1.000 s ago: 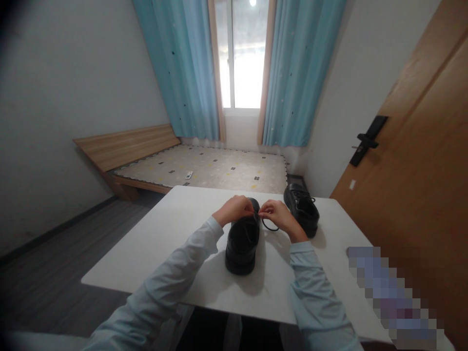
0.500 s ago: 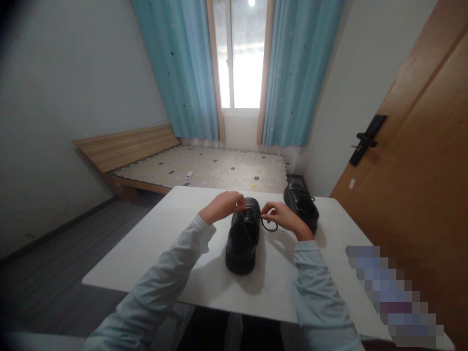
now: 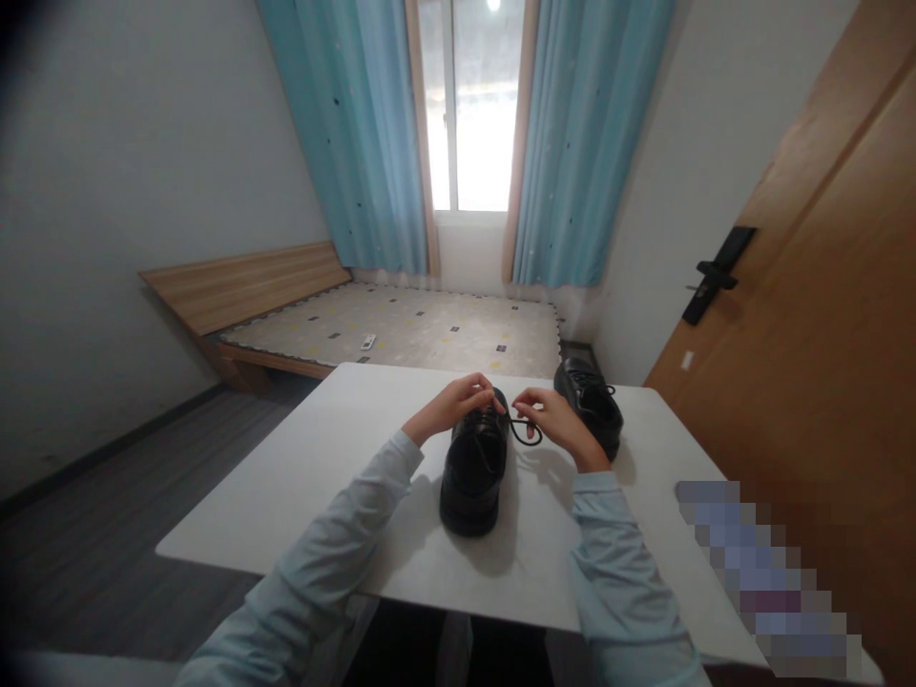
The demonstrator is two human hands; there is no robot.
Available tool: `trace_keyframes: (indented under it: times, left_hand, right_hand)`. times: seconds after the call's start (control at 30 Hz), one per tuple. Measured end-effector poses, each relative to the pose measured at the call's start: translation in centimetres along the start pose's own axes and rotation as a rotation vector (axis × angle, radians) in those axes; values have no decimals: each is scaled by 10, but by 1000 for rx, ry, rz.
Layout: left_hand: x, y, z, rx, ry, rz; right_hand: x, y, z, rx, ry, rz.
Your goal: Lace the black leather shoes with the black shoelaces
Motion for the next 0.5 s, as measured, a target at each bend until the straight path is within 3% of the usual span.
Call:
trace_keyframes:
  times: [0.23, 0.5]
  left_hand:
    - [-3, -5, 3, 34, 23, -64]
    - [-9, 0, 6, 18, 80, -11]
  right_hand:
    - [14, 24, -3, 65, -58, 142]
    - [-4, 2, -5, -58, 201, 303]
Point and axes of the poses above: each hand's wrist, its own z-axis away from the middle knuckle, its own x-axis out of the palm, y = z × x, the point moved 7 cm from there along -z, towards the middle knuckle, and after that the axes turned 4 degrees about y, right-handed, at the moved point
